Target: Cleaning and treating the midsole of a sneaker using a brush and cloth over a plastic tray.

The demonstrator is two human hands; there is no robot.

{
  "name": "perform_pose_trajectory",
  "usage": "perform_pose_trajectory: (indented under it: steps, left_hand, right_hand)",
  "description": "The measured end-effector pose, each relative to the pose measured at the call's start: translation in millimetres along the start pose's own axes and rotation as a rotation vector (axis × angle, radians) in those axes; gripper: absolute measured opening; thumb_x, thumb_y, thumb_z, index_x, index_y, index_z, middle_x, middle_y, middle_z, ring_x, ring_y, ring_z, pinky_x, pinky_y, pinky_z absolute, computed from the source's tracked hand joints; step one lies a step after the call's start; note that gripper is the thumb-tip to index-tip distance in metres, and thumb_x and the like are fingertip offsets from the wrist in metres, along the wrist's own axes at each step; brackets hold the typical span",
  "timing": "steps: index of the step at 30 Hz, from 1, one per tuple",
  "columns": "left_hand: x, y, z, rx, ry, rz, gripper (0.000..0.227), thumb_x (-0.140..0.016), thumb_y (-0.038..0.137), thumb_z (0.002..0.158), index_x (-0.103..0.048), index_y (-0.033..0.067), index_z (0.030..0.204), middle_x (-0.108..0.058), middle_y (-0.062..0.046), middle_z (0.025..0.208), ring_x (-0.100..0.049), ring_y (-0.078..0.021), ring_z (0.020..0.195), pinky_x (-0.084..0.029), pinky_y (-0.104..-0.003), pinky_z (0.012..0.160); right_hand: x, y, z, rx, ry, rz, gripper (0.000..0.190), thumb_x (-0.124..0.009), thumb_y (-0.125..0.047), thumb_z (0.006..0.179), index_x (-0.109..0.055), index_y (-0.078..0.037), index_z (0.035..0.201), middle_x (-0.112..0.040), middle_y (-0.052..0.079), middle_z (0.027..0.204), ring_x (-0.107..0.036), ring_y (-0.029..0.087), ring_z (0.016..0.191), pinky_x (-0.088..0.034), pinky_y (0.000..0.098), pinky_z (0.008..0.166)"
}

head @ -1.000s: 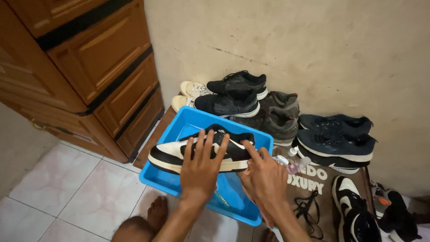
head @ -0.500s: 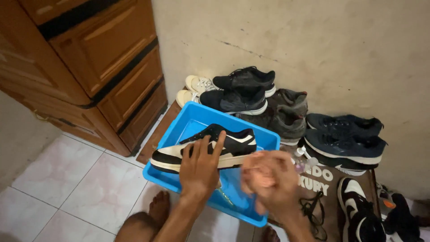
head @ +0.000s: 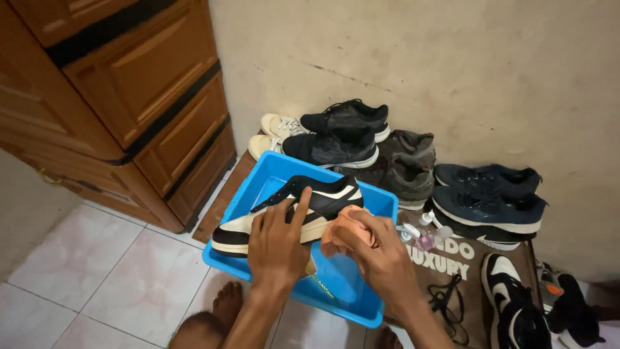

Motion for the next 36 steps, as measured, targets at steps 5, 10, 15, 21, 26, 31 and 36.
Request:
perform_pose_trajectory:
  steps: [5,10,15,21,26,31,36]
  left_hand:
    - [-3,-5,1,0.033,-0.056,-0.005,0.103,-0.083,0.007,0.059,-0.049,0.0317,0.153,-0.063,-0.002,0.130,-0.061,-0.0216,0.115,-0.046,-0.041,0.101]
    - [-2,-10,0,0.074,-0.090,-0.047,0.110,-0.087,0.006,0.053,-0.050,0.0365,0.151,-0.064,-0.001,0.131,-0.062,-0.0227,0.117,-0.046,-0.043,0.104]
    - [13,-14,-1,0.095,-0.044,-0.181,0.107,-0.095,0.018,0.054,-0.051,0.0316,0.150,-0.063,0.001,0.121,-0.061,-0.0211,0.111,-0.047,-0.042,0.104]
    - [8,-8,-1,0.056,-0.026,-0.156,0.117,-0.097,0.012,0.044,-0.051,0.0325,0.150,-0.064,0.002,0.121,-0.062,-0.0194,0.105,-0.051,-0.039,0.097]
    - [-1,2,-8,0.055,-0.030,-0.178,0.104,-0.091,0.014,0.056,-0.052,0.0310,0.150,-0.065,0.000,0.125,-0.062,-0.0214,0.112,-0.047,-0.041,0.101]
    - [-9,4,-7,0.092,-0.091,-0.147,0.107,-0.087,0.002,0.054,-0.051,0.0341,0.150,-0.065,-0.001,0.130,-0.062,-0.0247,0.118,-0.046,-0.045,0.104]
    - [-24,10,-12,0.045,-0.072,-0.058,0.099,-0.081,0.005,0.060,-0.052,0.0302,0.151,-0.064,-0.007,0.130,-0.061,-0.0246,0.114,-0.045,-0.043,0.098]
  right_hand:
    - [-1,35,-10,-0.118,-0.046,0.057,0.049,-0.080,-0.004,0.071,-0.075,-0.019,0.118,-0.057,0.008,0.136,-0.061,0.025,0.115,-0.055,0.0359,0.094]
    - [4,60,-9,-0.309,-0.114,0.176,0.040,-0.070,-0.003,0.080,-0.073,-0.013,0.119,-0.056,0.009,0.139,-0.061,0.025,0.120,-0.054,0.0350,0.097]
    - [16,91,-16,-0.373,-0.009,0.208,0.026,-0.065,-0.008,0.087,-0.072,-0.005,0.112,-0.068,0.011,0.120,-0.070,0.025,0.102,-0.059,0.0364,0.086]
    - [14,86,-27,-0.481,0.146,0.472,0.042,-0.053,-0.006,0.092,-0.052,-0.002,0.134,-0.063,0.016,0.130,-0.066,0.025,0.111,-0.055,0.0363,0.095]
    - [-6,55,-25,-0.276,0.172,0.416,0.052,-0.054,-0.014,0.091,-0.040,0.001,0.139,-0.046,0.020,0.142,-0.048,0.034,0.130,-0.039,0.0467,0.110]
    - [-1,49,-19,-0.319,0.222,0.312,0.026,-0.059,-0.011,0.094,-0.055,-0.002,0.118,-0.052,0.016,0.129,-0.056,0.030,0.118,-0.047,0.0420,0.100]
    - [-28,5,-21,-0.049,0.073,0.079,0.039,-0.073,-0.005,0.085,-0.060,-0.020,0.119,-0.055,0.010,0.129,-0.057,0.028,0.109,-0.052,0.0396,0.081]
Point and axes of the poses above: each hand's wrist, its own z-axis towards the middle knuckle, its own x-axis out of the back of the hand, y = z × x, the point moved 9 cm from there along z, towards the middle knuckle
